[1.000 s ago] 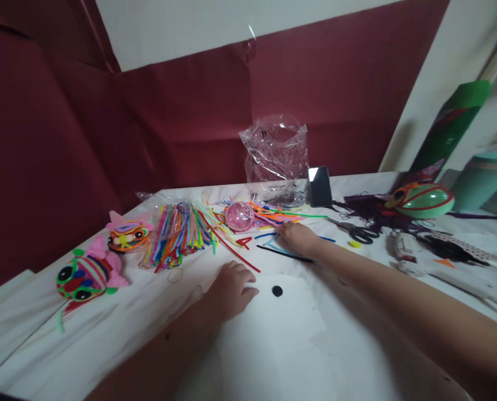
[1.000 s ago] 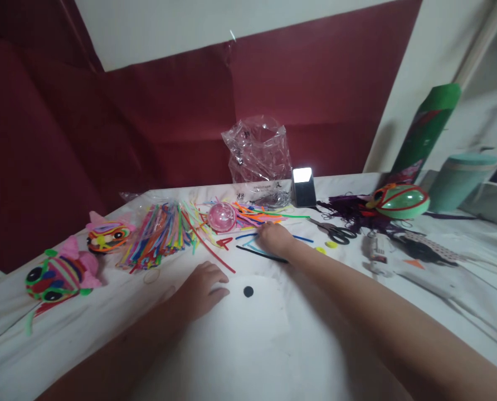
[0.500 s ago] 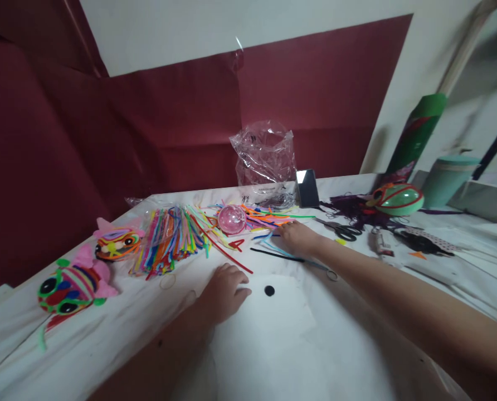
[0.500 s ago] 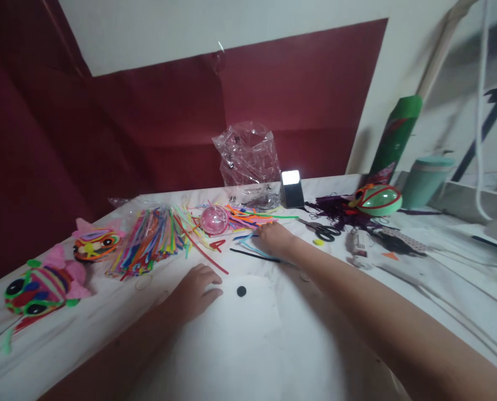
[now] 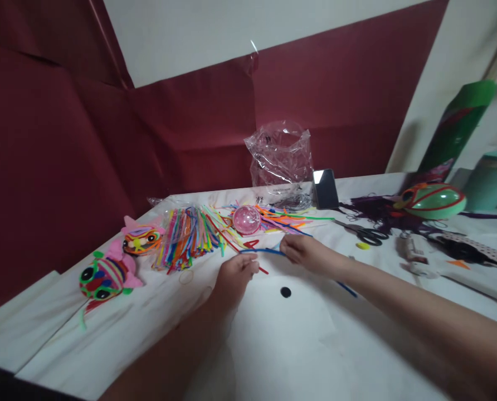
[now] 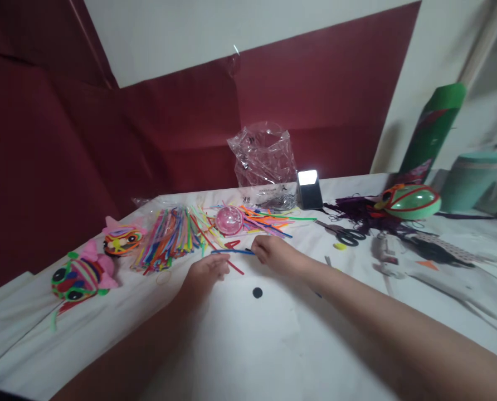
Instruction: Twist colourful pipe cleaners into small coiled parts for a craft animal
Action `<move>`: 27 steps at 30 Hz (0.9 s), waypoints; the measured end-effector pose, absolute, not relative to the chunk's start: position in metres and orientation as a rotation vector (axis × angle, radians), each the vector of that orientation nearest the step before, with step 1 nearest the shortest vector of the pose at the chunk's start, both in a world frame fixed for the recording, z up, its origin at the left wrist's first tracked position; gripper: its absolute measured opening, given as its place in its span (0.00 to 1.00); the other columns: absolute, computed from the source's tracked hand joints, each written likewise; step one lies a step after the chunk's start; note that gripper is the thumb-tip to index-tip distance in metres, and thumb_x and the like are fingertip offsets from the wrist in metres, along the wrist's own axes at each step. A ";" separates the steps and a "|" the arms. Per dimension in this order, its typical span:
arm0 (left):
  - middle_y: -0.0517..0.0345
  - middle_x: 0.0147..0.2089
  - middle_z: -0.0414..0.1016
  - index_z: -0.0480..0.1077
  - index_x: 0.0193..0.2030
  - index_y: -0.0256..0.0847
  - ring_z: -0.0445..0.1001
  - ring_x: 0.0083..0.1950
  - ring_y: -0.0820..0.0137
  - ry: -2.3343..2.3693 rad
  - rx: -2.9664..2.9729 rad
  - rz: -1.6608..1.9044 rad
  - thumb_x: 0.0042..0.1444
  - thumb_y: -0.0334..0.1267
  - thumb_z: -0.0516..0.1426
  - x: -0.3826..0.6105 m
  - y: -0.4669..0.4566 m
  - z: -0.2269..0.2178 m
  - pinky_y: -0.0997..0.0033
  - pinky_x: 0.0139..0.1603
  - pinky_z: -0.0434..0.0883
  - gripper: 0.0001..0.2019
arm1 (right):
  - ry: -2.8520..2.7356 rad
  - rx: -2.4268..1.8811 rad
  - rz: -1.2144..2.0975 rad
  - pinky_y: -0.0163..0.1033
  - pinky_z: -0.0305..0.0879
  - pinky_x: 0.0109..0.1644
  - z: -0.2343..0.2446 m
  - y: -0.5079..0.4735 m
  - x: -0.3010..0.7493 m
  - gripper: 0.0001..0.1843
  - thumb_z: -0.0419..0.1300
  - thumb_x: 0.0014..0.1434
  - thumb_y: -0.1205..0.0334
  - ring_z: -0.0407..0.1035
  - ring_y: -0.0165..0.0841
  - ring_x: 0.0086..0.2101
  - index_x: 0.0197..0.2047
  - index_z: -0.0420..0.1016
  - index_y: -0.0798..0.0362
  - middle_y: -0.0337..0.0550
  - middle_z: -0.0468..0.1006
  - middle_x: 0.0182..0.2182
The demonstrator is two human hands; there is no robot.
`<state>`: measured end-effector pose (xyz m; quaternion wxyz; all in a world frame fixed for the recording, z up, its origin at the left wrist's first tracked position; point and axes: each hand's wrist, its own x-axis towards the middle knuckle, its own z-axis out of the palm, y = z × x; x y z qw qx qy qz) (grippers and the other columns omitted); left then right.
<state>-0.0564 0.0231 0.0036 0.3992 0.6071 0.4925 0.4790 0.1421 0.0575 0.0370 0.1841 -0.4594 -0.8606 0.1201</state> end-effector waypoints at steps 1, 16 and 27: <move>0.60 0.24 0.69 0.70 0.37 0.34 0.63 0.24 0.76 1.196 1.421 1.273 0.47 0.41 0.56 -0.056 0.023 0.005 0.74 0.27 0.60 0.13 | -2.389 -1.242 0.459 0.29 0.57 0.30 0.036 0.047 0.138 0.13 0.42 0.59 0.64 0.61 0.26 0.25 0.27 0.62 0.54 0.37 0.68 0.22; 0.61 0.21 0.65 0.69 0.23 0.33 0.61 0.21 0.80 0.840 1.007 1.426 0.40 0.41 0.63 -0.064 0.023 0.021 0.77 0.23 0.60 0.12 | -2.317 -1.036 1.075 0.27 0.54 0.22 0.025 -0.005 0.144 0.15 0.47 0.58 0.60 0.59 0.22 0.18 0.23 0.63 0.55 0.35 0.65 0.18; 0.64 0.21 0.65 0.67 0.24 0.39 0.61 0.21 0.78 0.985 0.905 1.611 0.40 0.29 0.61 -0.079 0.040 0.027 0.79 0.22 0.63 0.07 | -2.729 -0.788 0.729 0.27 0.59 0.30 0.069 -0.006 0.170 0.12 0.49 0.58 0.65 0.69 0.25 0.28 0.35 0.74 0.56 0.44 0.78 0.30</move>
